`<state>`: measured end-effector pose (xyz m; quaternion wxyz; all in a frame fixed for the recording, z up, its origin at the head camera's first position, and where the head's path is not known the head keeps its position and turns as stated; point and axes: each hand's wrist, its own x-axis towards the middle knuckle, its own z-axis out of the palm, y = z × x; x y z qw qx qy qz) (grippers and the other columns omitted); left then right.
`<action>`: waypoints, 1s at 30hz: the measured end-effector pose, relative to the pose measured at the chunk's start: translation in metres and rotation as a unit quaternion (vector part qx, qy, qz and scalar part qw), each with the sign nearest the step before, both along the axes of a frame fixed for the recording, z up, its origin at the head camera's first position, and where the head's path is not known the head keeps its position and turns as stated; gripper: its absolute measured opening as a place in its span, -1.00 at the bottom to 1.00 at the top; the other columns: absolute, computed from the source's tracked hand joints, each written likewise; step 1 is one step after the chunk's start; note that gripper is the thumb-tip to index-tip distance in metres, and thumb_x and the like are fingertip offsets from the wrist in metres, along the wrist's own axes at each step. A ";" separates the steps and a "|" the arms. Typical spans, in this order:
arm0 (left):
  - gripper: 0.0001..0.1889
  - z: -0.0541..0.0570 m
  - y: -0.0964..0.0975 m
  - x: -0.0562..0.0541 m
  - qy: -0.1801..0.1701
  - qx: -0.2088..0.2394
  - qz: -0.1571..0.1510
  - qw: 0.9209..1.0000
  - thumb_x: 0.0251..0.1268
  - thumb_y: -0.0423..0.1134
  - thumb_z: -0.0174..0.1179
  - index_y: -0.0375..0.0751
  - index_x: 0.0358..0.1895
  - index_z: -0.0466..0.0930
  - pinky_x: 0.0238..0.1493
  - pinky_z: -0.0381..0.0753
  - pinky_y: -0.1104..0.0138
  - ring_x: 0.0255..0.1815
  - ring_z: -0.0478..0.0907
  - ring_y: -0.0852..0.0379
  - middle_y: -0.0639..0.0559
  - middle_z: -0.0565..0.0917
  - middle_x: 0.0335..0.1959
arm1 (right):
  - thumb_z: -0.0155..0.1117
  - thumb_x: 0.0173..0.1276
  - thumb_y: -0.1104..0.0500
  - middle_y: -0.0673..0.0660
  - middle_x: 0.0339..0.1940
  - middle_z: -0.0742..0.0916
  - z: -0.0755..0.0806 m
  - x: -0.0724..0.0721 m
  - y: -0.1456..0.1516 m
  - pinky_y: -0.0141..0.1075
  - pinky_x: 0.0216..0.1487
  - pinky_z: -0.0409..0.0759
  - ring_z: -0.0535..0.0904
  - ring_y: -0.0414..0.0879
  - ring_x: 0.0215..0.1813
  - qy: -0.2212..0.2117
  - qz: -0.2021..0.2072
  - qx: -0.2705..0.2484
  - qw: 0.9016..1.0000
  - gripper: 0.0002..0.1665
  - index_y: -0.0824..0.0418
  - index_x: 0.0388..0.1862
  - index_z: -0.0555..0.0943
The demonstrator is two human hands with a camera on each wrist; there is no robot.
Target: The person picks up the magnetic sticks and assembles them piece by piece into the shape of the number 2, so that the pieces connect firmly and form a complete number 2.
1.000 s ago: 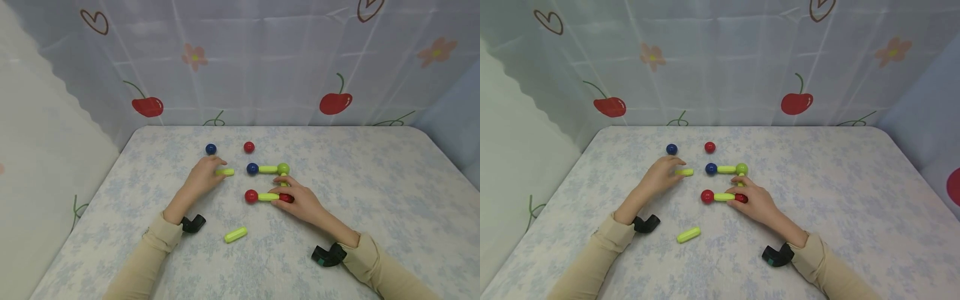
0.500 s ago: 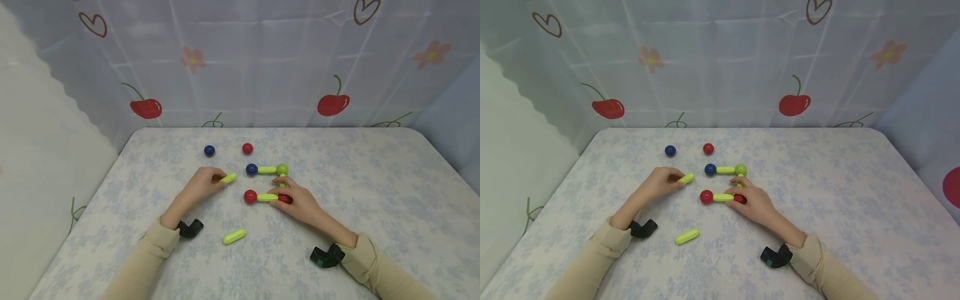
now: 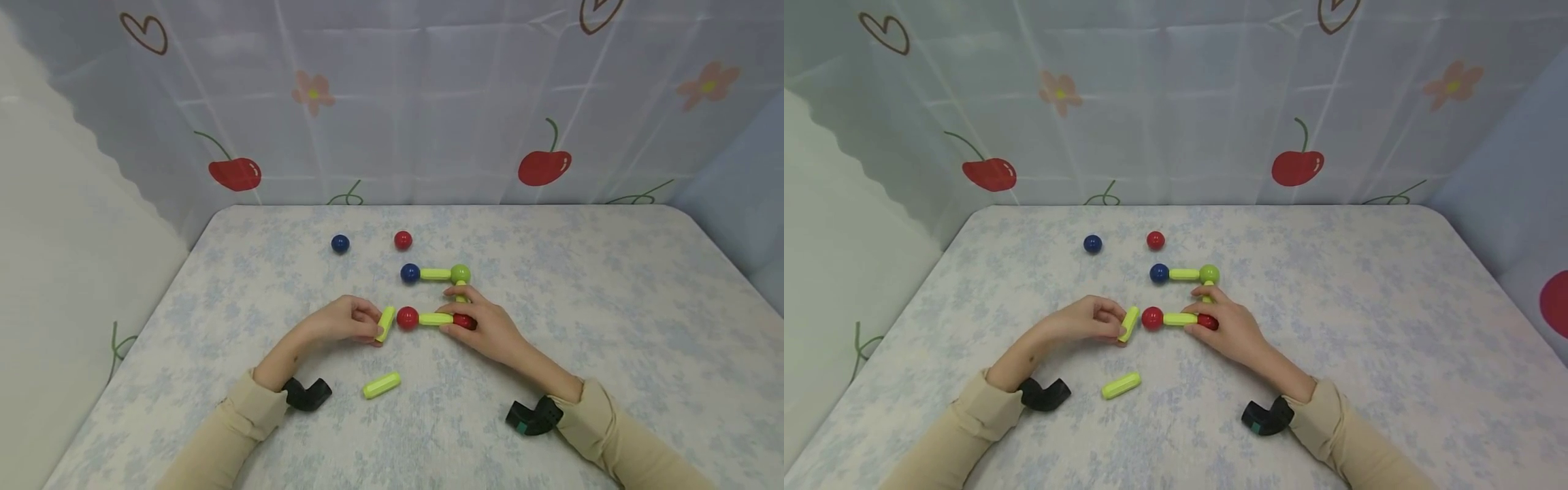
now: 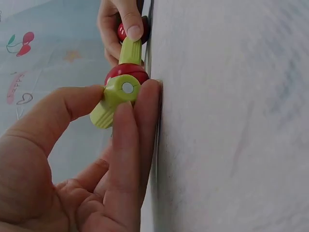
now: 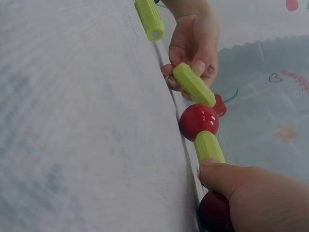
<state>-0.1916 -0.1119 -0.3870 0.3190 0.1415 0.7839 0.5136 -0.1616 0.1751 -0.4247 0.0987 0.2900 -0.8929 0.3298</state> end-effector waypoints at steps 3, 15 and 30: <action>-0.74 -0.001 0.001 0.003 -0.036 0.019 0.007 0.999 0.19 -0.39 0.24 -0.48 -0.09 0.52 -0.26 0.61 0.32 -0.37 0.64 0.13 -0.07 0.67 -0.41 | 0.40 0.19 0.11 0.11 0.11 0.52 0.000 -0.001 0.000 -0.05 -0.15 0.52 0.54 0.07 0.01 0.001 -0.001 -0.001 1.000 -0.74 0.08 -0.13 0.69; -0.88 -0.010 0.011 0.005 -0.121 0.053 0.012 0.991 0.19 -0.40 0.25 -0.38 -0.25 0.56 -0.31 0.60 0.39 -0.35 0.66 0.08 -0.08 0.68 -0.42 | 0.39 0.20 0.09 0.09 0.13 0.51 0.001 -0.002 -0.002 -0.06 -0.12 0.51 0.52 0.06 0.04 -0.021 -0.009 0.002 1.000 -0.73 0.09 -0.11 0.68; -0.87 -0.012 0.023 0.007 -0.147 0.084 0.004 0.986 0.22 -0.40 0.22 -0.40 -0.22 0.57 -0.28 0.60 0.39 -0.30 0.67 0.03 -0.15 0.68 -0.38 | 0.38 0.21 0.10 0.12 0.14 0.50 0.005 -0.008 -0.003 -0.05 -0.14 0.51 0.51 0.09 0.05 -0.037 -0.015 0.009 0.999 -0.69 0.13 -0.07 0.67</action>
